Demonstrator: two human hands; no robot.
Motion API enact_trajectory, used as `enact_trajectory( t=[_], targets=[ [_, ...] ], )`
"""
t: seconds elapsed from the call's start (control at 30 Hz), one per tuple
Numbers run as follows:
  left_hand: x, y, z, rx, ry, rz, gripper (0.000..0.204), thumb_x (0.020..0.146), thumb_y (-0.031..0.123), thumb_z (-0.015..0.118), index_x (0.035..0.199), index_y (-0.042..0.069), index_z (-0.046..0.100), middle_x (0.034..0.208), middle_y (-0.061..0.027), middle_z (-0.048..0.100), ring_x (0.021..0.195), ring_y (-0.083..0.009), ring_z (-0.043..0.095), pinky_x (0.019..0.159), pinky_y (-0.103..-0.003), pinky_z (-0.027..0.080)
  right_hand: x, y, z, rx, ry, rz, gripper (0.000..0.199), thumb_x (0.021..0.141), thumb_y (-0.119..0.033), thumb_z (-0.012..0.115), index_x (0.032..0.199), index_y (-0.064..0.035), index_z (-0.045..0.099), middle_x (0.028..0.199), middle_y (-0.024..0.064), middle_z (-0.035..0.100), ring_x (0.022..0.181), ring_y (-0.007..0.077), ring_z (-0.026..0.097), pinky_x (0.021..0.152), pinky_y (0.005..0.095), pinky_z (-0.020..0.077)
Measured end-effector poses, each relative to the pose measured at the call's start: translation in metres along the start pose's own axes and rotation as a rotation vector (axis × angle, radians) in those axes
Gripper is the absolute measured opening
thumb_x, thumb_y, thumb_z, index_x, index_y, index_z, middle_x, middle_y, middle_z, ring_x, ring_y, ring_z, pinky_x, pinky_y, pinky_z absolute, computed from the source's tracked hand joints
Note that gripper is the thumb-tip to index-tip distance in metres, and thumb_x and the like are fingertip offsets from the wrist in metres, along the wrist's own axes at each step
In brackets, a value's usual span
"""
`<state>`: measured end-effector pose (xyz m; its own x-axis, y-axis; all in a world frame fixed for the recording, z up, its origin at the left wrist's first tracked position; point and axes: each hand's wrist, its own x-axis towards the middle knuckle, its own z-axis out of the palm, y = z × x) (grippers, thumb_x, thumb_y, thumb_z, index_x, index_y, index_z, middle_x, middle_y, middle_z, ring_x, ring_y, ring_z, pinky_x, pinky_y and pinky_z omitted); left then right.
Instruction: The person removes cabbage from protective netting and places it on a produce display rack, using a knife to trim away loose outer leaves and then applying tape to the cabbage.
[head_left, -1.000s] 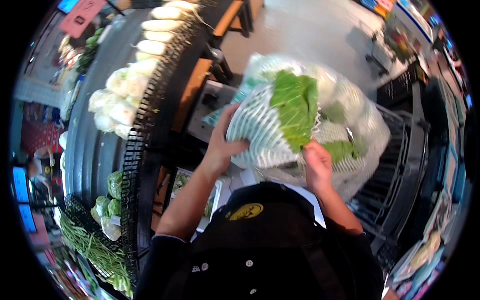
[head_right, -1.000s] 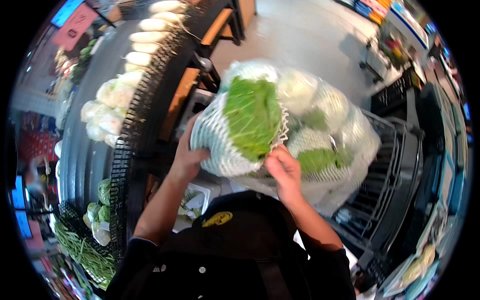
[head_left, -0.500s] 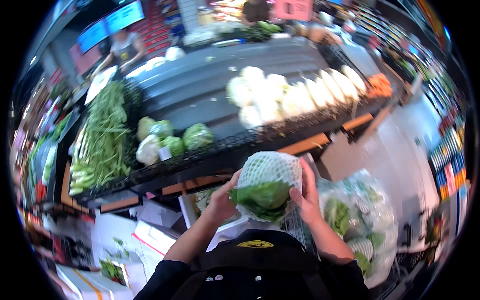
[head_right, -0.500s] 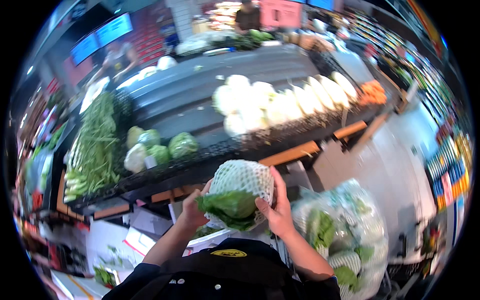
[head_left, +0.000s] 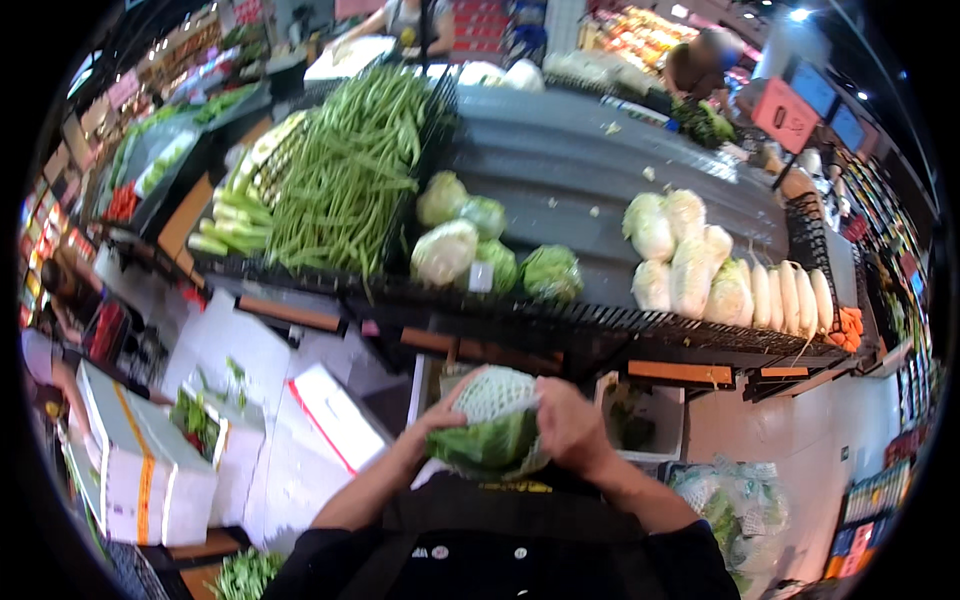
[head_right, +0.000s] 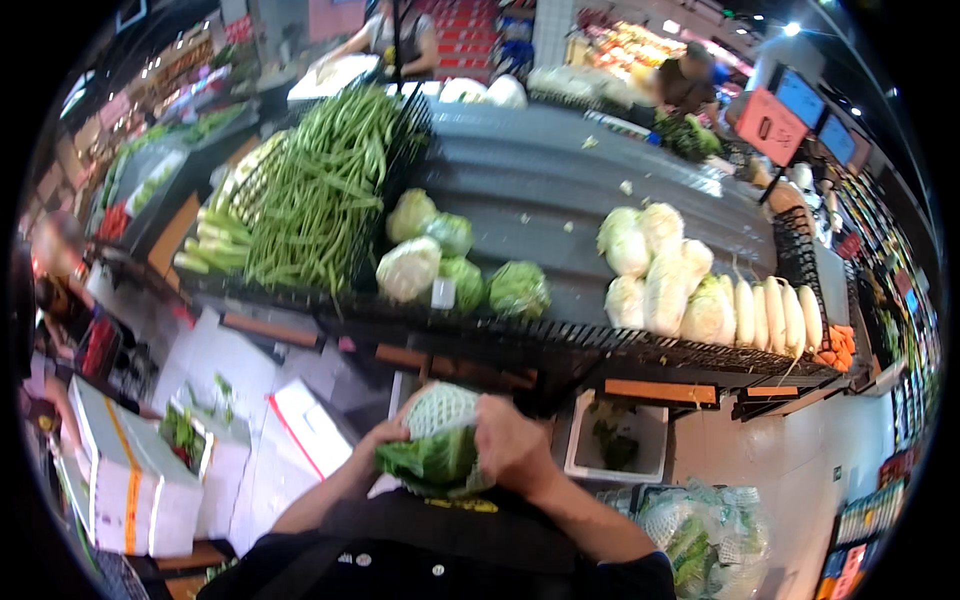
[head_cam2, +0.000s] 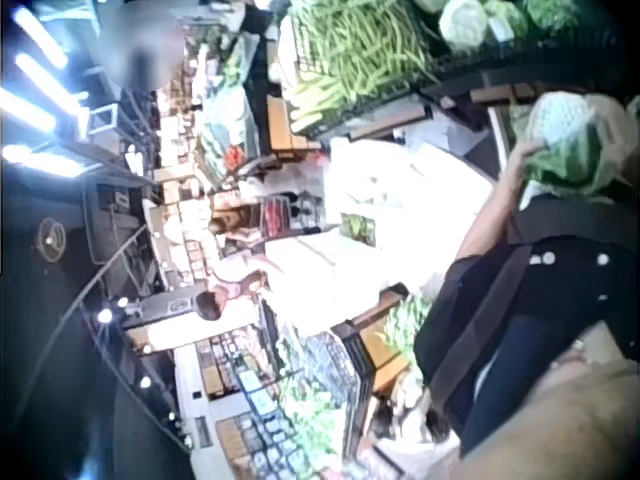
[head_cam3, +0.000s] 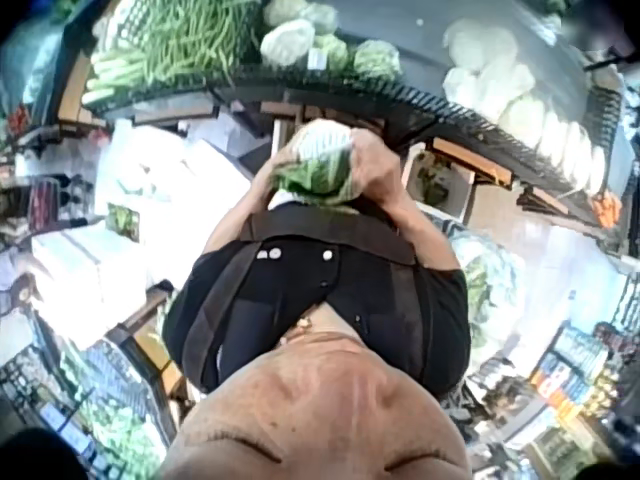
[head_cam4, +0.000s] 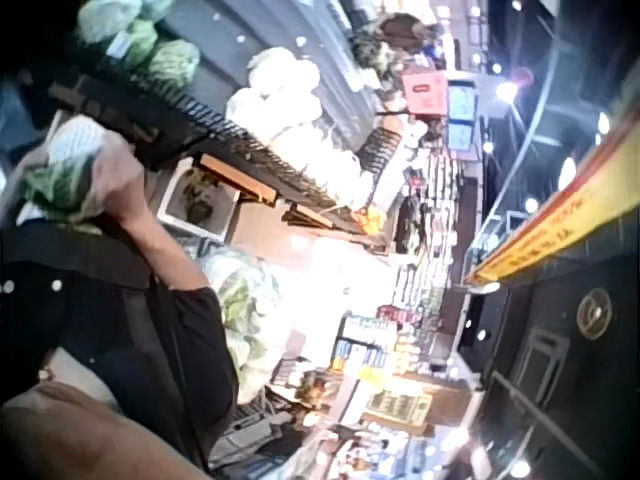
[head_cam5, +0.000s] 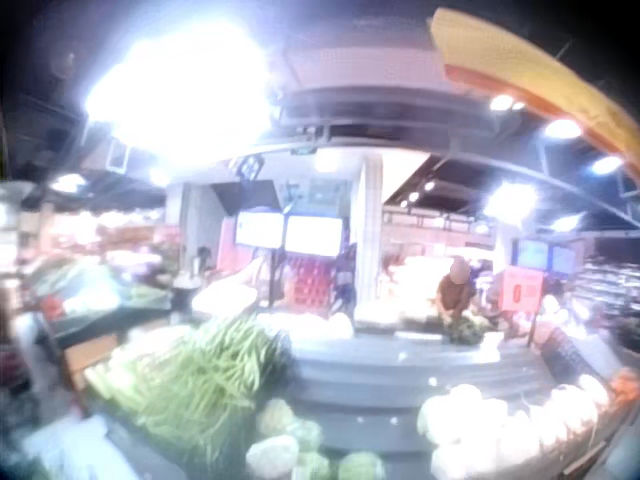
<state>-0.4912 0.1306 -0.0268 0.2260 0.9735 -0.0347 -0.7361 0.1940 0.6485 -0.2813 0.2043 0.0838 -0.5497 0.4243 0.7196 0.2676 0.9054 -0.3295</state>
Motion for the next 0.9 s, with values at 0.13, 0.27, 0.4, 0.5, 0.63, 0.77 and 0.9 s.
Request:
enact_trajectory(
  t=[0.13, 0.27, 0.4, 0.5, 0.63, 0.77, 0.9],
  targets=[
    [-0.008, 0.014, -0.004, -0.145, -0.032, -0.039, 0.112, 0.058, 0.023, 0.085, 0.148, 0.006, 0.021, 0.148, -0.0126, 0.034, 0.135, -0.0232, 0.037, 0.112, -0.034, 0.027, -0.001, 0.028, 0.021, 0.795, -0.017, 1.059, 0.013, 0.093, -0.006, 0.050, 0.087, 0.0032, 0.058, 0.083, 0.0110, 0.064, 0.072, 0.0183, 0.063, 0.063, 0.0297, 0.0513],
    [-0.002, 0.027, 0.014, 0.167, -0.139, -0.169, 0.117, 0.052, 0.024, 0.092, 0.145, 0.003, 0.024, 0.142, -0.0109, 0.039, 0.130, -0.0196, 0.041, 0.108, -0.032, 0.031, 0.001, 0.056, 0.037, 1.358, -0.178, 1.484, 0.015, 0.092, -0.006, 0.050, 0.088, 0.0038, 0.060, 0.083, 0.0105, 0.064, 0.074, 0.0182, 0.062, 0.071, 0.0310, 0.0517],
    [0.007, 0.032, 0.042, 0.353, -0.173, -0.043, 0.105, 0.061, 0.033, 0.089, 0.143, 0.002, 0.031, 0.143, -0.0149, 0.037, 0.129, -0.0223, 0.042, 0.108, -0.033, 0.030, 0.017, 0.082, 0.025, 1.361, -0.272, 1.466, 0.017, 0.091, -0.007, 0.050, 0.093, 0.0063, 0.061, 0.087, 0.0120, 0.064, 0.080, 0.0207, 0.063, 0.078, 0.0345, 0.0521],
    [0.017, 0.031, 0.060, 1.149, 0.062, 0.138, 0.072, 0.073, 0.029, 0.081, 0.132, 0.006, 0.048, 0.144, -0.0150, 0.037, 0.126, -0.0236, 0.044, 0.107, -0.032, 0.030, 0.034, 0.099, 0.019, 1.384, -0.319, 1.480, 0.018, 0.089, -0.008, 0.054, 0.098, 0.0063, 0.061, 0.087, 0.0114, 0.063, 0.082, 0.0200, 0.062, 0.079, 0.0352, 0.0518],
    [0.028, 0.016, 0.087, 1.167, 0.285, 0.212, 0.022, 0.090, 0.017, 0.061, 0.105, 0.001, 0.063, 0.131, -0.0187, 0.050, 0.114, -0.0254, 0.053, 0.095, -0.035, 0.040, 0.040, 0.120, 0.015, 1.431, -0.512, 1.327, 0.026, 0.084, -0.008, 0.063, 0.107, 0.0037, 0.058, 0.095, 0.0106, 0.061, 0.088, 0.0191, 0.061, 0.082, 0.0325, 0.0496],
    [0.034, 0.000, 0.096, 1.024, 0.669, 0.187, 0.024, 0.096, 0.019, 0.050, 0.088, -0.002, 0.059, 0.095, -0.0133, 0.065, 0.089, -0.0142, 0.060, 0.082, -0.029, 0.046, 0.028, 0.132, 0.013, 0.553, -0.894, 0.393, 0.059, 0.081, -0.024, 0.072, 0.133, -0.0070, 0.049, 0.114, 0.0096, 0.057, 0.106, 0.0180, 0.054, 0.095, 0.0315, 0.0420],
    [0.051, 0.005, 0.059, 1.038, 0.934, 0.068, 0.024, 0.096, 0.021, 0.050, 0.099, 0.001, 0.063, 0.088, -0.0056, 0.066, 0.078, -0.0111, 0.059, 0.074, -0.026, 0.047, 0.012, 0.135, 0.026, 1.435, -1.015, 1.172, 0.047, 0.090, -0.031, 0.064, 0.124, 0.0002, 0.056, 0.120, 0.0118, 0.059, 0.104, 0.0160, 0.058, 0.091, 0.0292, 0.0454]
  ],
)
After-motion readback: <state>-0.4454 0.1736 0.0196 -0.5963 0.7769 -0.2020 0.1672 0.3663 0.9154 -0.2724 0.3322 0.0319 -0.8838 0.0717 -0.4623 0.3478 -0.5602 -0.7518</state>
